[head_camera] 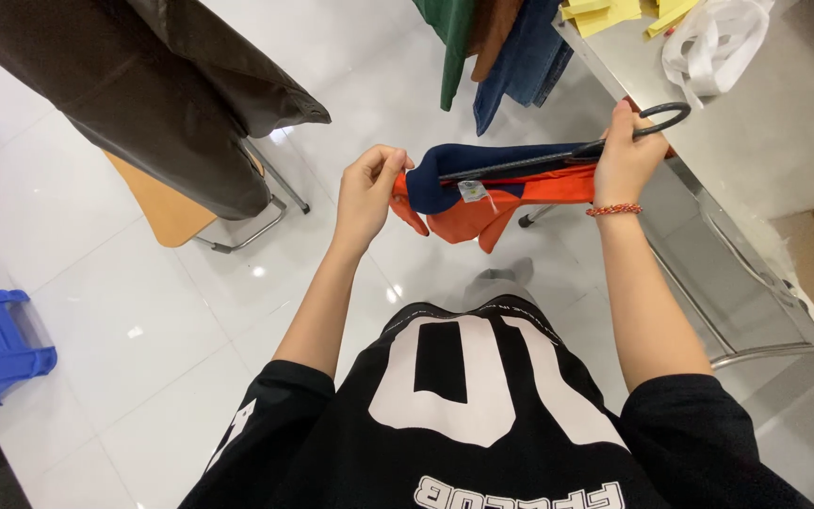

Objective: The person removes a green shirt from a hanger and places it on a clothing rack. They then unpack a red and blue shirt from a plastic bag, place it on a hanger, and hang it on the rack. Finally, they fold a plastic bag and place it into a cardboard box.

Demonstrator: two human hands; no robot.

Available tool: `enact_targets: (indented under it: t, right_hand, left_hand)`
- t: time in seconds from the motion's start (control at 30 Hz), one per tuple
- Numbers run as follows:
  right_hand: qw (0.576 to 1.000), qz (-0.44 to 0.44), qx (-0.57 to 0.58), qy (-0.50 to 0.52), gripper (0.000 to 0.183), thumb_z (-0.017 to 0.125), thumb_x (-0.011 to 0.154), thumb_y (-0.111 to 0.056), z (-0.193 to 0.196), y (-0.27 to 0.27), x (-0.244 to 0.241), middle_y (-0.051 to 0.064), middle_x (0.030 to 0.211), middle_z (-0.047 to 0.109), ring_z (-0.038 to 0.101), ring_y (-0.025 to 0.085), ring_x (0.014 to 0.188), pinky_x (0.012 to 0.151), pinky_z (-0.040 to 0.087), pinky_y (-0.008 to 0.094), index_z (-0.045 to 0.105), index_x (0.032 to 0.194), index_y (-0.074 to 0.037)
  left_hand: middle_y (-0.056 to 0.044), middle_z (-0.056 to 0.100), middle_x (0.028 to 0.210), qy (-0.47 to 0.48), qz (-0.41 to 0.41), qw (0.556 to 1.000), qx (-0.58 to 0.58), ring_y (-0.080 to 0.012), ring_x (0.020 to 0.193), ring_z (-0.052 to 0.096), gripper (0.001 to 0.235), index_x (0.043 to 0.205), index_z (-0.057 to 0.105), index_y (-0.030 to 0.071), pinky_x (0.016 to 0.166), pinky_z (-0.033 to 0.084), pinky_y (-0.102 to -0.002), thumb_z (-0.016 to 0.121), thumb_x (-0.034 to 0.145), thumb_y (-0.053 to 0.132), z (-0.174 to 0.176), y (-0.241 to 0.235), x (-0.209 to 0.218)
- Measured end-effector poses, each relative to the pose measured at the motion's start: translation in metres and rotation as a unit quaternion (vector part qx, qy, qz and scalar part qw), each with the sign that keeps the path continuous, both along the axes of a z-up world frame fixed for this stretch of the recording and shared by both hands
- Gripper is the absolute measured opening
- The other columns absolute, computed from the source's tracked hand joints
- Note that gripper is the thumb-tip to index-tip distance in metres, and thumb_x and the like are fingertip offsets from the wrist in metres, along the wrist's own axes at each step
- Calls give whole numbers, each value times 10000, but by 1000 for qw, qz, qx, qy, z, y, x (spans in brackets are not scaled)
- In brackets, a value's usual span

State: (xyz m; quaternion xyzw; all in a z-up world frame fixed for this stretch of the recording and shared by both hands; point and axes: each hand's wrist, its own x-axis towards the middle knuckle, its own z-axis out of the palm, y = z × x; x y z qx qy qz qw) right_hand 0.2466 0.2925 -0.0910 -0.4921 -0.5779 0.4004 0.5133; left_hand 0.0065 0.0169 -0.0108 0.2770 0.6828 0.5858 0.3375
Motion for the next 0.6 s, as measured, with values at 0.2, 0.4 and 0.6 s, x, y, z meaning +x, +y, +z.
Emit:
enact_targets:
  t: [0.2, 0.4, 0.6]
  right_hand:
    - [997, 16, 68, -29, 520, 704, 1140, -291, -12, 18, 7, 28, 575, 568, 552, 106, 618, 640, 444, 241, 620, 661, -107]
    - [998, -27, 43, -27, 551, 725, 1134, -314, -3, 18, 12, 17, 571, 567, 574, 107, 611, 630, 451, 230, 583, 637, -123]
    - [997, -65, -18, 46, 542, 754, 1048, -342, -7, 33, 13, 24, 534, 551, 587, 122, 549, 587, 450, 242, 572, 584, -129]
  left_hand:
    - [-34, 719, 769, 71, -9, 997, 39, -104, 619, 647, 221, 987, 794, 132, 682, 583, -272, 643, 1101, 247, 13, -6, 3]
    - [-79, 774, 1195, 100, -96, 990, -7, -164, 817, 713, 467, 1362, 740, 193, 895, 596, -357, 693, 908, 89, -2, -6, 0]
    - [-81, 787, 1195, 216, -97, 971, -34, -227, 971, 720, 468, 1334, 768, 168, 918, 600, -362, 693, 898, 15, -31, 7, -10]
